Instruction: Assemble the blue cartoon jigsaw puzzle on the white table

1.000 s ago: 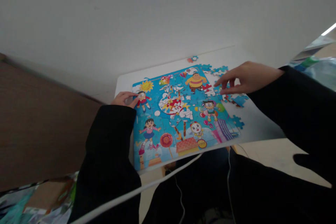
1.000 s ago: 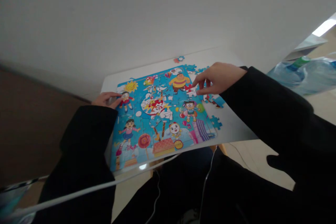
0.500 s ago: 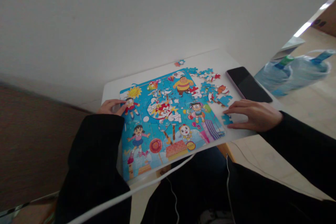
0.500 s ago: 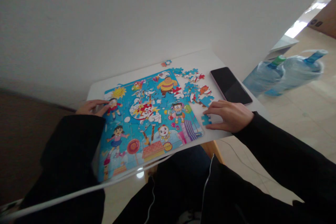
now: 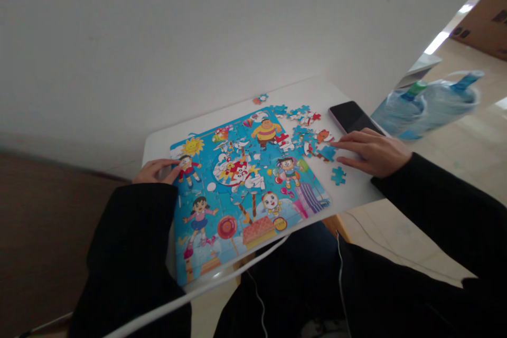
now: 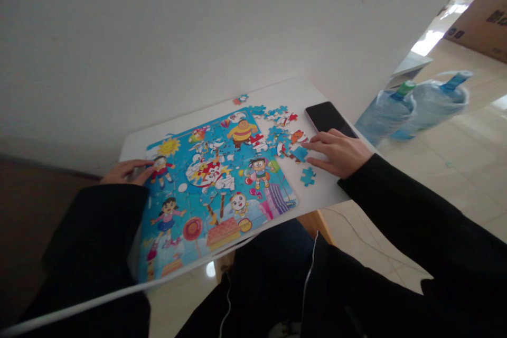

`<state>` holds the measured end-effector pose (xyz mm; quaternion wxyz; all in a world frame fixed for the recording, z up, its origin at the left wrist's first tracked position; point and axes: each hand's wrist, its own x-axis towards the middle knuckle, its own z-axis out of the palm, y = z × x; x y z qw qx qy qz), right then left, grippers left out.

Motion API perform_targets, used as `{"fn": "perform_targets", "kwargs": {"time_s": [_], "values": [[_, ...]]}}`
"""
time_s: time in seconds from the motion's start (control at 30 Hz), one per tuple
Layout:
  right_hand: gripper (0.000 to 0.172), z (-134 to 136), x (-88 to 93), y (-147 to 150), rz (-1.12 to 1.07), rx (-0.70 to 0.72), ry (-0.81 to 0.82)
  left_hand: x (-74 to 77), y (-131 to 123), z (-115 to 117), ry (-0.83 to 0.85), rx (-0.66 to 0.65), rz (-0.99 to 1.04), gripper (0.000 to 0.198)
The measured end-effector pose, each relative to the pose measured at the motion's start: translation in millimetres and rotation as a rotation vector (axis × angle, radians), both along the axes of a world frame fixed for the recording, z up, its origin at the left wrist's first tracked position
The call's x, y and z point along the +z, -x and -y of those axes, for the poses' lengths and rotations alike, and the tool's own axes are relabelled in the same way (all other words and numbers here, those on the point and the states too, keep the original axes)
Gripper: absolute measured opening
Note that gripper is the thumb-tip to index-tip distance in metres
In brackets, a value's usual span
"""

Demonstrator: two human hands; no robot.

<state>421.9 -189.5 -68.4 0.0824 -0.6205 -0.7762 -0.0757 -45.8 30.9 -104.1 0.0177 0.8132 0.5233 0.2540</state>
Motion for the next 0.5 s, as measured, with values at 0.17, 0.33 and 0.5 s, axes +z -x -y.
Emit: {"fn": "perform_targets", "kwargs": {"time_s": [0.17,0.33,0.5], "values": [[0.043,-9,-3.0,-4,-0.029,0.038,0.082,-1.0,2,-2,0.006,0.029,-0.013,0.036],[0.039,-9,1.7,-1,-0.059,0.014,0.087,-0.1,-1,1,-0.004,0.029,-0.001,0.033],[0.043,-23,1.9,7,-0.089,0.071,0.087,1.1,2,-2,0.040,0.016,-0.035,0.033]]}}
